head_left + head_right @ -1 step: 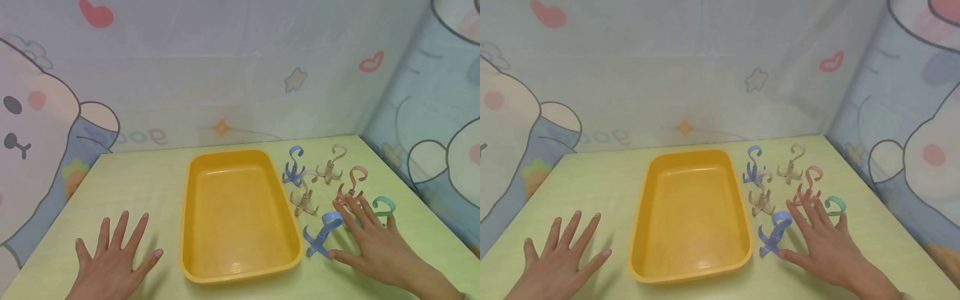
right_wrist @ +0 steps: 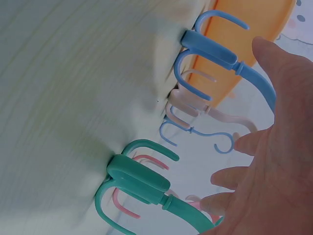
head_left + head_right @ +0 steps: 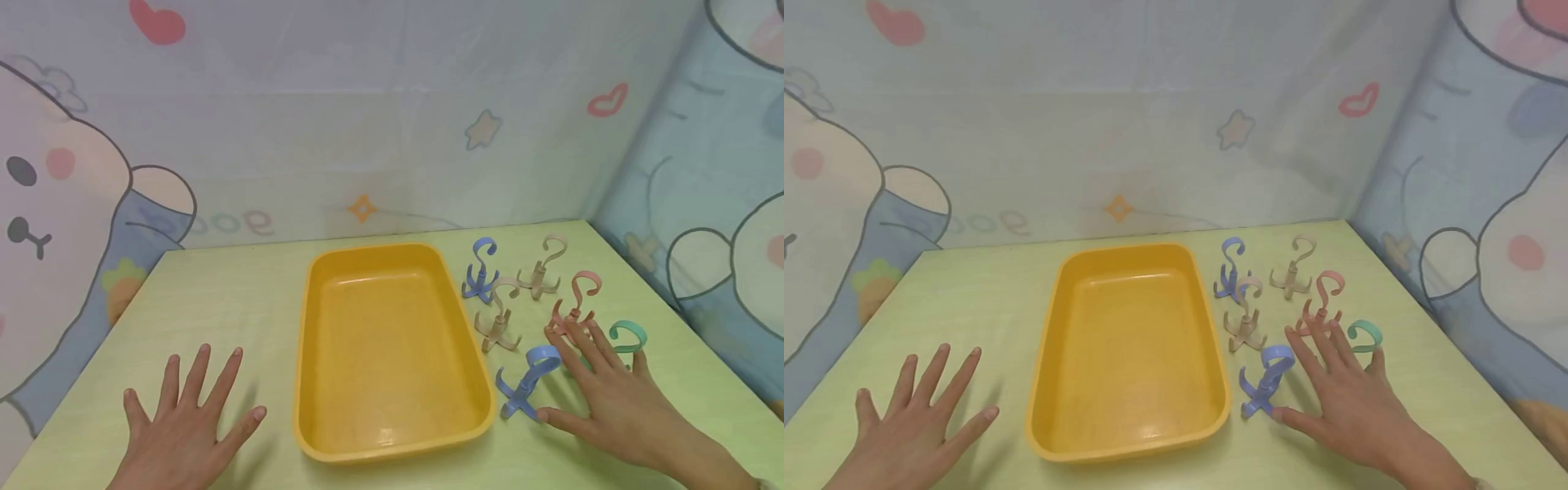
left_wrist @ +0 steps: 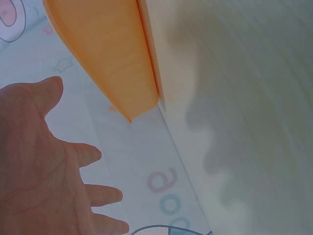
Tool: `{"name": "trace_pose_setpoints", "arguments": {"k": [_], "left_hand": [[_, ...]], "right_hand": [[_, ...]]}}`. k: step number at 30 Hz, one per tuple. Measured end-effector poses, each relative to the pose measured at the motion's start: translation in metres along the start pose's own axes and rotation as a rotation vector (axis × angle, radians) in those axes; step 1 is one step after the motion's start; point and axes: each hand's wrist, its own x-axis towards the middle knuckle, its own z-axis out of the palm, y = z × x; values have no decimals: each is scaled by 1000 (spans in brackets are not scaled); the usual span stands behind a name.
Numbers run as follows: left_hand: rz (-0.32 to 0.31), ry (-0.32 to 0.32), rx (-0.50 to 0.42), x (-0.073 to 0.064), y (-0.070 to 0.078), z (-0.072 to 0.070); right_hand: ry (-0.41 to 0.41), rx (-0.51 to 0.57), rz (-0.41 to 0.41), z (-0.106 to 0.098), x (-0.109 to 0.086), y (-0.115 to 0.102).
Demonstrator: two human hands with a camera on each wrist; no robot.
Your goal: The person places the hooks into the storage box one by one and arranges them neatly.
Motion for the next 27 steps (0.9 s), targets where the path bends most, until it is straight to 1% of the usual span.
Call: {"name": "trace_pose_setpoints", "arguments": {"k": [4, 8, 11, 14, 16, 18, 20, 22, 24, 25, 27], "left_hand": [[3, 1, -3, 0, 0, -1], [14, 9, 1, 1, 2, -2], [38, 22, -4, 1, 4, -4], [72, 38, -3, 1, 8, -7], [90, 36, -9, 3, 12, -10], [95, 26, -28, 5, 17, -12], [82, -4, -64, 9, 23, -15], [58, -34, -104, 13, 29, -17], [39, -62, -146, 18, 35, -18], [35, -69, -168, 20, 38, -18], [34, -79, -208, 24, 43, -16]], "right_hand": [[-3, 0, -2, -2, 0, 1], [-7, 29, -3, -7, -5, 1], [-18, 50, 4, -14, -9, -1], [-18, 41, 10, -22, -13, -3], [-1, 30, 21, -27, -14, -5], [46, 11, 32, -31, -16, -7], [144, 22, 26, -35, -17, -9], [258, 58, 3, -37, -17, -12], [344, 120, -29, -37, -16, -14], [367, 161, -45, -38, -14, -15], [352, 247, -48, -38, -11, -15]]}}
